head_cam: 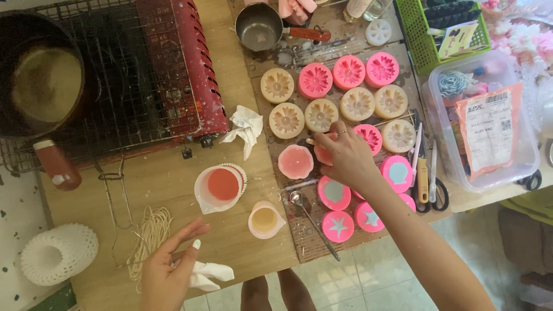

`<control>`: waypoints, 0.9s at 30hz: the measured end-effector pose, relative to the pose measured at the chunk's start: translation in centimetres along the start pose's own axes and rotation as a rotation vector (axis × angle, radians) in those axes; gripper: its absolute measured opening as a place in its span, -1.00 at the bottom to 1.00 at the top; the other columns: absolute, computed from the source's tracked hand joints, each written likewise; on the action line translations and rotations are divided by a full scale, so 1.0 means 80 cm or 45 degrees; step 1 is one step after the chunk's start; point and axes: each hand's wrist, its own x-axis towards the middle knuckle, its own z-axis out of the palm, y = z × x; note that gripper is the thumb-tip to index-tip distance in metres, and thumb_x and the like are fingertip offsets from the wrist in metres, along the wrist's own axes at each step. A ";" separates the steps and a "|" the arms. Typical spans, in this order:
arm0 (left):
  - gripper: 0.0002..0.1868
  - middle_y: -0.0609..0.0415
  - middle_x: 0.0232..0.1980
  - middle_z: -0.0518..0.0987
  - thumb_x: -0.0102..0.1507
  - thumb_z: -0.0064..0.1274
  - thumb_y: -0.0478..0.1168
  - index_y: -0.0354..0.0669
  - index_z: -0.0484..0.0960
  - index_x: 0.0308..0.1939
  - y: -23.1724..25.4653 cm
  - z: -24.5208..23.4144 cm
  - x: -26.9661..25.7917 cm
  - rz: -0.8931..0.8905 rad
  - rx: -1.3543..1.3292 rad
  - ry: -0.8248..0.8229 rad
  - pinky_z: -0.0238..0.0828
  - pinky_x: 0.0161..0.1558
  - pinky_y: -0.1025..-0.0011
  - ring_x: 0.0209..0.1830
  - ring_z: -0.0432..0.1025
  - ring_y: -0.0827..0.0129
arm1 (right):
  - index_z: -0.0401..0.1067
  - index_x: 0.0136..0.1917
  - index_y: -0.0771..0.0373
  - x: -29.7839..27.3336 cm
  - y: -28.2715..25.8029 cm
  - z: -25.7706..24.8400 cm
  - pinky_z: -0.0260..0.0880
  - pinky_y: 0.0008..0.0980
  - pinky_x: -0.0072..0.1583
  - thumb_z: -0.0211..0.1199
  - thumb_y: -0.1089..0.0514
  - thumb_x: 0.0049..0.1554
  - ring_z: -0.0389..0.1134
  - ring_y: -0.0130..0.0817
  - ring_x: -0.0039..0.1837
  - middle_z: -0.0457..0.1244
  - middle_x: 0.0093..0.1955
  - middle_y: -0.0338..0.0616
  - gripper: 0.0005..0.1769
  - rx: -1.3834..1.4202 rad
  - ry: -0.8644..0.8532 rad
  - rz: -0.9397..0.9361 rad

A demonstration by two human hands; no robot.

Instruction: Preparing and pouring colored wax into silicone molds to make decorative candles.

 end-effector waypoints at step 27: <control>-0.52 0.19 0.09 0.76 0.26 -0.01 -0.38 -0.01 0.62 0.25 0.001 -0.003 0.001 0.011 -0.004 -0.014 0.54 -0.19 0.49 -0.32 0.63 0.50 | 0.40 0.25 0.00 -0.005 0.000 0.004 0.39 -0.05 0.09 0.51 0.09 -0.31 0.33 0.04 0.18 0.20 0.24 0.05 -0.19 0.016 0.001 -0.029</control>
